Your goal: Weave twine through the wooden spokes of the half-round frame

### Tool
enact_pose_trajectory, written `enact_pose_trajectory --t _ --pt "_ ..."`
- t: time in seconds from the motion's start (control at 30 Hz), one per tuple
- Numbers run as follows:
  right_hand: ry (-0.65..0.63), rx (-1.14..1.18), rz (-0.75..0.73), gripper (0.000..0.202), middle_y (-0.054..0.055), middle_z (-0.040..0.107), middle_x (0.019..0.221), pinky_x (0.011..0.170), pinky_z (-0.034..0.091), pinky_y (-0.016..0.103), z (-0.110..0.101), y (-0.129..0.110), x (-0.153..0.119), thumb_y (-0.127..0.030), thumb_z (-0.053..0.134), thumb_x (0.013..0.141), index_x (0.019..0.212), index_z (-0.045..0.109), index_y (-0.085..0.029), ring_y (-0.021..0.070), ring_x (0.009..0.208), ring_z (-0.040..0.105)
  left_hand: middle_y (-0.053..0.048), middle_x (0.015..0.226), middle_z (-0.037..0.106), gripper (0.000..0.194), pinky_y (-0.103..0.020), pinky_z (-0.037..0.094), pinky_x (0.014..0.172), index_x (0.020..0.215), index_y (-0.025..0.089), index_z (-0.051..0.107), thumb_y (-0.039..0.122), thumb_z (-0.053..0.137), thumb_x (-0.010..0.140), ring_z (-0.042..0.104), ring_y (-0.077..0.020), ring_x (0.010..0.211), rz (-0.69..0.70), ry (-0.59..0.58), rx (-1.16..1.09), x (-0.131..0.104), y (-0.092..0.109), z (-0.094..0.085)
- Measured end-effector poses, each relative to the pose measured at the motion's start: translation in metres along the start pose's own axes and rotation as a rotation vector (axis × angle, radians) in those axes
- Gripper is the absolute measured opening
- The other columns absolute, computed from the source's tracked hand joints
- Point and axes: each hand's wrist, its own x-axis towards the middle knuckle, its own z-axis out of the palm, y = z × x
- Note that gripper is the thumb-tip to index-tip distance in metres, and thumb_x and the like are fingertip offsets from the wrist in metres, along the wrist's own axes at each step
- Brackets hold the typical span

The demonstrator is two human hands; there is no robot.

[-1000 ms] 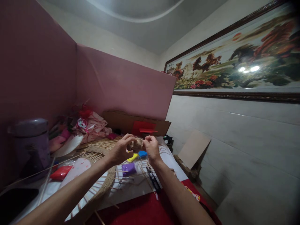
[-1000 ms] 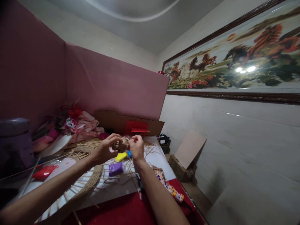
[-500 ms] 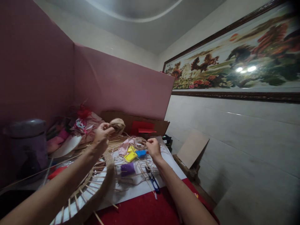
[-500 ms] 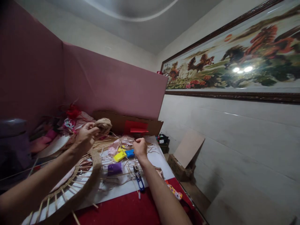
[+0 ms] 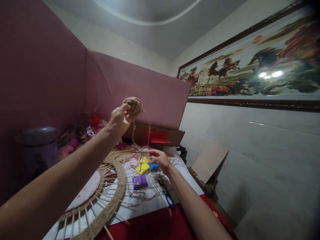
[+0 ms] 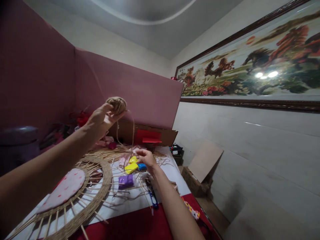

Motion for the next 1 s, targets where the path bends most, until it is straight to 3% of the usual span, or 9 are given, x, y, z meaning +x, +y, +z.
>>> enact_pose_trajectory --t 0.1,0.17,0.27,0.33,0.5,0.63,0.77,0.87,1.0 --pt "-0.106 0.058 -0.092 0.051 0.004 0.064 0.103 0.077 0.043 0.027 0.024 0.000 0.004 -0.031 0.078 0.048 0.096 0.063 -0.021 0.0167 0.092 0.058 -0.005 0.076 0.060 0.015 -0.042 0.054 0.072 0.070 0.014 0.051 0.004 0.052 0.060 0.059 -0.0170 0.075 0.034 -0.032 -0.004 0.012 0.005 0.024" --pt "-0.271 0.112 -0.063 0.050 0.006 0.063 0.107 0.083 0.042 0.031 0.039 -0.005 -0.003 -0.052 0.065 0.066 0.106 0.059 -0.023 0.0176 0.098 0.057 -0.004 0.072 0.059 0.015 -0.042 0.054 0.069 0.070 0.015 0.050 0.004 0.052 0.060 0.059 -0.0175 0.072 0.047 -0.014 0.012 0.021 0.007 0.031" --pt "-0.589 0.168 0.067 0.070 0.007 0.065 0.080 0.083 0.042 0.037 0.046 -0.019 -0.021 -0.073 0.034 0.074 0.108 0.059 -0.017 0.0183 0.082 0.062 -0.002 0.066 0.056 0.016 -0.042 0.054 0.067 0.069 0.016 0.048 0.003 0.051 0.061 0.059 -0.0176 0.071 0.123 0.015 0.052 0.037 0.015 0.030" --pt "-0.686 0.160 0.096 0.064 0.001 0.059 0.064 0.079 0.045 0.038 0.039 -0.026 -0.029 -0.068 0.047 0.073 0.108 0.059 -0.016 0.0151 0.066 0.059 -0.001 0.064 0.056 0.017 -0.042 0.054 0.068 0.070 0.015 0.048 0.000 0.050 0.062 0.059 -0.0174 0.072 0.165 0.034 0.075 0.045 0.021 0.025" --pt "-0.364 -0.057 0.029 0.048 0.002 0.059 0.084 0.075 0.047 0.031 0.032 -0.024 -0.006 -0.047 0.074 0.058 0.092 0.062 -0.015 0.0137 0.076 0.057 -0.001 0.065 0.055 0.019 -0.041 0.052 0.070 0.075 0.015 0.047 -0.003 0.046 0.067 0.056 -0.0154 0.075 0.166 0.099 0.075 0.050 0.028 0.022" --pt "-0.187 -0.186 -0.048 0.077 0.008 0.057 0.110 0.085 0.044 0.034 0.077 -0.006 0.024 -0.040 0.083 0.041 0.109 0.053 -0.019 0.0230 0.105 0.053 -0.002 0.068 0.055 0.019 -0.040 0.052 0.069 0.075 0.014 0.047 -0.003 0.049 0.067 0.056 -0.0156 0.077 0.165 0.062 0.078 0.051 0.026 0.035" --pt "-0.201 -0.049 0.019 0.072 0.000 0.060 0.077 0.073 0.050 0.033 0.109 0.002 0.026 -0.044 0.080 0.046 0.105 0.050 -0.017 0.0146 0.072 0.060 -0.002 0.069 0.055 0.018 -0.037 0.051 0.068 0.075 0.016 0.047 0.001 0.052 0.067 0.056 -0.0151 0.078 0.195 0.022 0.101 0.060 0.032 0.042" --pt "-0.423 0.003 0.116 0.047 -0.006 0.049 0.056 0.055 0.051 0.031 0.091 0.000 0.018 -0.050 0.071 0.057 0.086 0.057 -0.016 0.0082 0.049 0.049 0.002 0.065 0.054 0.018 -0.035 0.051 0.067 0.076 0.018 0.045 0.001 0.049 0.069 0.054 -0.0121 0.075 0.230 0.055 0.111 0.068 0.038 0.037" --pt "-0.275 -0.078 0.085 0.039 -0.003 0.053 0.062 0.053 0.048 0.025 0.055 -0.009 0.024 -0.047 0.071 0.058 0.074 0.059 -0.014 0.0081 0.052 0.050 0.005 0.061 0.052 0.022 -0.036 0.052 0.071 0.079 0.018 0.046 -0.002 0.045 0.070 0.053 -0.0099 0.071 0.229 0.090 0.112 0.072 0.040 0.032"
